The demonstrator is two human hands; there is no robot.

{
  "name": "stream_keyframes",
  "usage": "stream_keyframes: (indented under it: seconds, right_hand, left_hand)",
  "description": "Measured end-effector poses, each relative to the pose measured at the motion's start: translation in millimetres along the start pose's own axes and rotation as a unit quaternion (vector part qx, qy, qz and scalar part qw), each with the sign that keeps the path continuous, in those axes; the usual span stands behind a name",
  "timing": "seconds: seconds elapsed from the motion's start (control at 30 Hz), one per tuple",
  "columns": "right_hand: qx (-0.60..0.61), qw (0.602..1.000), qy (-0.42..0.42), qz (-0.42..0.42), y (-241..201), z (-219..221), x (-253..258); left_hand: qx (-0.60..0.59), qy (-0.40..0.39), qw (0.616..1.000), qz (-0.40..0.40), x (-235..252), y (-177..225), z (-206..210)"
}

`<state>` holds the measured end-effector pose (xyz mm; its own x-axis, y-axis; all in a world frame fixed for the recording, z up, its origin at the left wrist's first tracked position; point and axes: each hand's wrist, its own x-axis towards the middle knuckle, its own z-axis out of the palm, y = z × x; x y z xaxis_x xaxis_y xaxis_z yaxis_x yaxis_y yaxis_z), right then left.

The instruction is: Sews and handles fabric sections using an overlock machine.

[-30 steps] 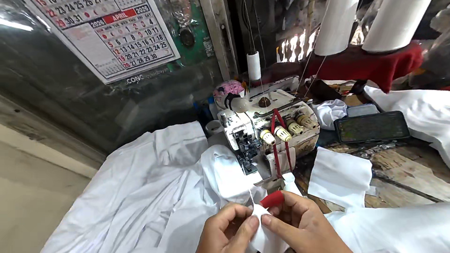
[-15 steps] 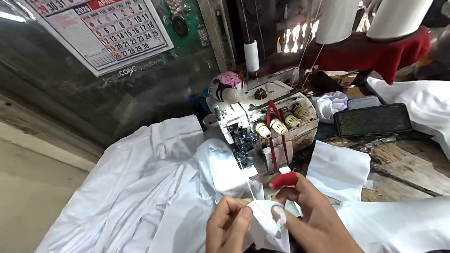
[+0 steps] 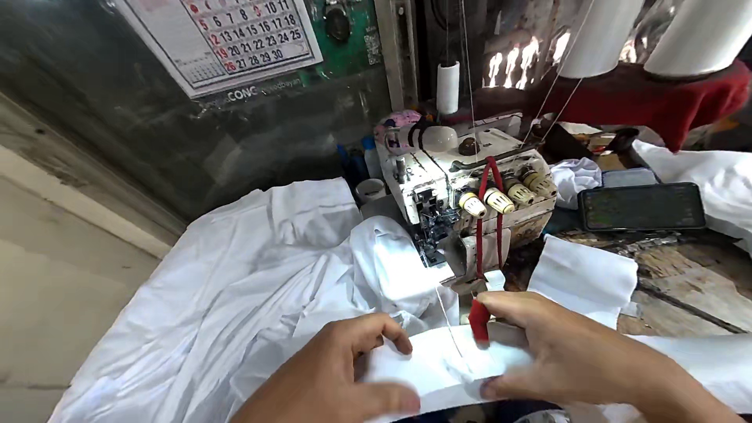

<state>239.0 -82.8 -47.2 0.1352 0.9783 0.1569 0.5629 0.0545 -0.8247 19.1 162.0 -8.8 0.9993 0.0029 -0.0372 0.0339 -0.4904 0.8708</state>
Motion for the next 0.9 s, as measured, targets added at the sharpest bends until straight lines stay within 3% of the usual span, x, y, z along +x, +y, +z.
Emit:
stream_keyframes:
  seconds: [0.07,0.17,0.4,0.5,0.57,0.63,0.7,0.8,0.9]
  right_hand:
    - [0.038,0.994,0.097,-0.037,10.5,16.0,-4.4]
    - [0.125,0.974,0.18,-0.057,18.4,32.0,-7.2]
    - [0.128,0.953,0.271,-0.044,23.9,44.8,-0.8]
    - [0.115,0.955,0.272,-0.015,18.7,38.5,-3.0]
    - [0.107,0.969,0.224,0.008,9.1,28.2,-7.7]
    - [0.112,0.981,0.15,0.058,2.1,21.3,-13.2]
    - [0.112,0.981,0.127,0.099,7.4,26.6,-16.5]
    - [0.087,0.958,0.252,0.11,17.4,52.5,-15.6]
    - [0.08,0.934,0.338,0.089,16.0,67.1,-0.3]
  left_hand:
    - [-0.016,0.012,1.0,0.022,-4.7,-0.7,9.7]
    - [0.058,0.119,0.991,0.039,-2.9,-12.9,30.8]
    - [0.142,0.223,0.964,-0.001,-1.7,-2.2,42.5]
    - [0.223,0.219,0.949,-0.048,-2.3,5.7,36.5]
    - [0.251,0.197,0.947,-0.025,-6.3,5.6,25.8]
    - [0.223,0.158,0.962,0.011,-11.1,12.6,14.8]
    - [0.182,0.113,0.976,0.026,-9.0,8.6,8.3]
    - [0.223,0.084,0.971,0.024,4.7,-6.6,-7.4]
    - [0.258,0.156,0.951,0.071,27.0,15.6,-24.9]
